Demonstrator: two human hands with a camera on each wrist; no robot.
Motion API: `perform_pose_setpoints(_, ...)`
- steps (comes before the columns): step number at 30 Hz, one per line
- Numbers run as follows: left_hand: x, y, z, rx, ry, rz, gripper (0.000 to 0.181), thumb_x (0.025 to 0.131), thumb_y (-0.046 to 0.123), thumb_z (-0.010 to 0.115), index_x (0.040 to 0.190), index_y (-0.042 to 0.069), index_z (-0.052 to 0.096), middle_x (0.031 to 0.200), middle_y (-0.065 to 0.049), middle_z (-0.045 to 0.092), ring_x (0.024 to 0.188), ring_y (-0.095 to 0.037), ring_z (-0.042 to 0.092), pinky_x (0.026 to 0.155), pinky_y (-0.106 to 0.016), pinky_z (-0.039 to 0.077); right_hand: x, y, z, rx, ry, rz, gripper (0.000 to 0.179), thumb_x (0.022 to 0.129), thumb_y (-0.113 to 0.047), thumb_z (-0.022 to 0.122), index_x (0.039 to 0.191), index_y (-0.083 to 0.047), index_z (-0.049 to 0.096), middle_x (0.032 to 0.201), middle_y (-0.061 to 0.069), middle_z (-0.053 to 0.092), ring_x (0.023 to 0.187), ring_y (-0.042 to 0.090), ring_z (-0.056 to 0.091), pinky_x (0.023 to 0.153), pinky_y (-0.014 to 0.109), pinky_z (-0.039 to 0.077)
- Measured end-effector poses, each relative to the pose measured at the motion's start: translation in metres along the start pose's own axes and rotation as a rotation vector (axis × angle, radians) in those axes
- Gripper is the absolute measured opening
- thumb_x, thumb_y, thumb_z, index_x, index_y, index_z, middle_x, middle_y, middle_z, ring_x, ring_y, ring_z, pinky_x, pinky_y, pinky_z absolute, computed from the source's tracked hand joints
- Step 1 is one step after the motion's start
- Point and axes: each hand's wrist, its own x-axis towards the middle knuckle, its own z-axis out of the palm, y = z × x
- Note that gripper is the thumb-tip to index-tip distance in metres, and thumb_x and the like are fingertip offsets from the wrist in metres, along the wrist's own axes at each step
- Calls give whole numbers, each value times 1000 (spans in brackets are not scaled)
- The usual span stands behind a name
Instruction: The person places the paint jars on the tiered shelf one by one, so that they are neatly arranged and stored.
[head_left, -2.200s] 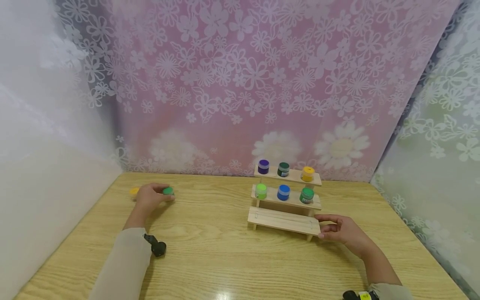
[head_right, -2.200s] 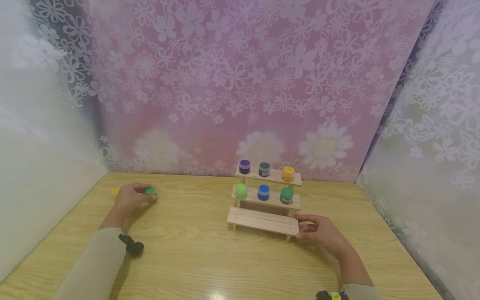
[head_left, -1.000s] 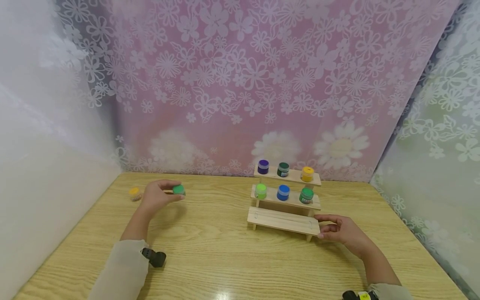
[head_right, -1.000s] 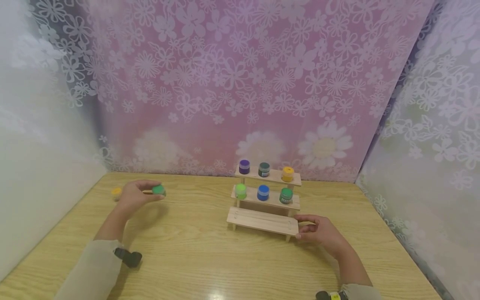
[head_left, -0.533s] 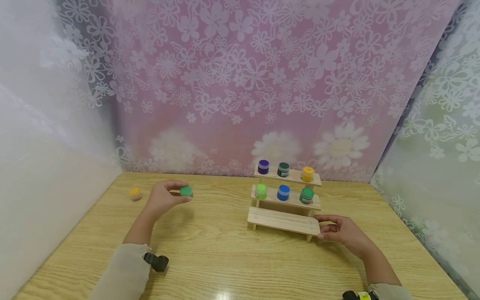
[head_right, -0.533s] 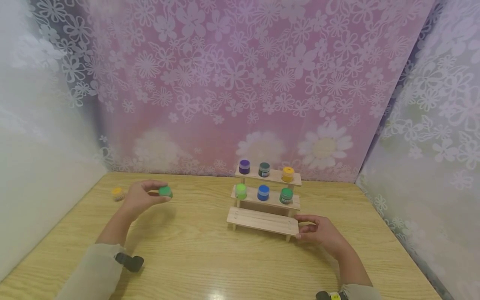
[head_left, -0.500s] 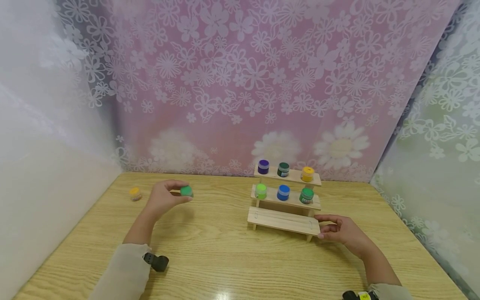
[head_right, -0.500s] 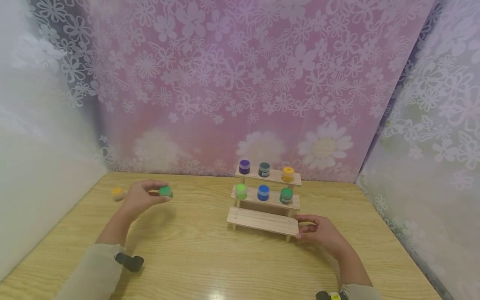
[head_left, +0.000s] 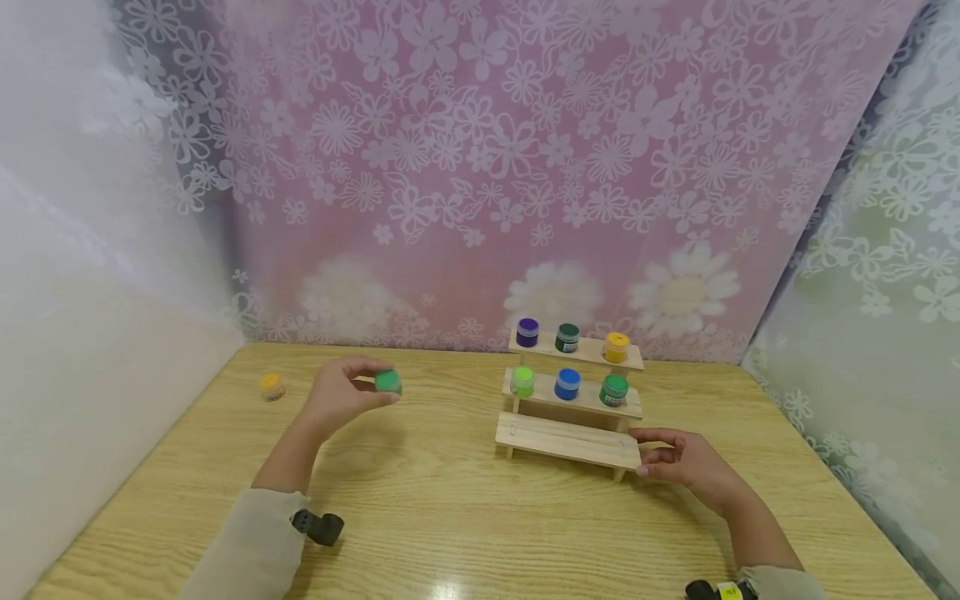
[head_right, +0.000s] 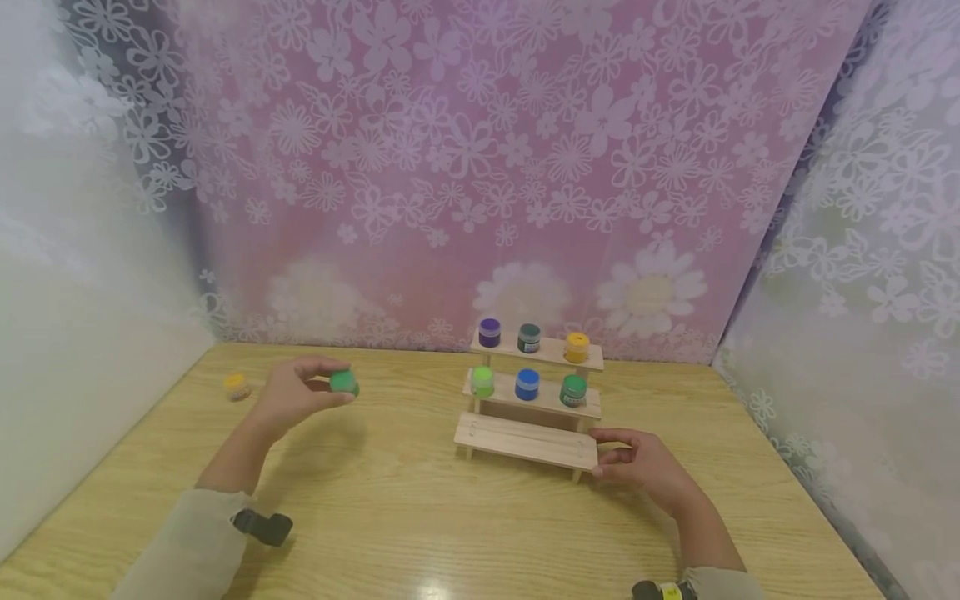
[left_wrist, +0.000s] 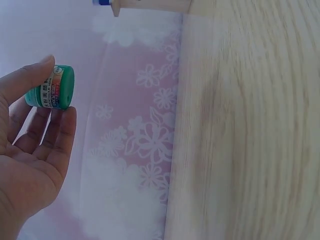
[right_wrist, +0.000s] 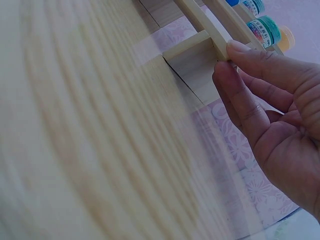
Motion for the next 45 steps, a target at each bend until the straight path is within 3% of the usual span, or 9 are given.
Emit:
perform_pose_setpoints(10,-9,20,15,-18,-43,48,37,69,11,76,104,10,64,104,-8,57,86,-26,61,68,-33,53,0,0,-1,17,-11,0,66,76,-17,70,132,-2,40,110,20,54,91,23,58,76,37,50)
perform_pose_setpoints(18,-4,13,24,-18,-69,47,41,65,19,80,102,13,66,105,-5,54,85,-23,61,66,-34,53,1,0,0,13,-6,3,65,75,-18,70,131,-2,40,107,19,56,90,23,58,76,37,50)
perform_pose_setpoints(23,-1,8,31,1,-86,96,43,62,28,80,102,18,66,106,-2,55,86,-24,61,64,-33,53,1,1,-1,18,-6,2,65,76,-17,70,132,-2,40,108,19,55,91,23,58,76,36,51)
perform_pose_setpoints(30,-2,13,40,34,-126,175,40,63,29,80,101,22,66,106,1,57,86,-26,60,63,-31,53,0,1,-1,20,-11,6,65,76,-17,70,132,-2,40,107,18,56,91,23,58,76,36,50)
perform_pose_setpoints(36,-4,23,47,67,-162,216,38,66,22,79,101,20,66,104,0,58,86,-23,59,66,-28,53,1,0,-1,18,-10,-2,65,76,-16,70,132,-1,40,110,20,53,91,22,58,76,37,50)
perform_pose_setpoints(45,-18,56,58,52,-229,286,36,69,7,76,103,6,64,100,-6,59,88,-25,58,70,-33,52,0,-1,0,10,-8,3,66,76,-18,70,132,-2,40,110,19,54,91,22,58,76,37,50)
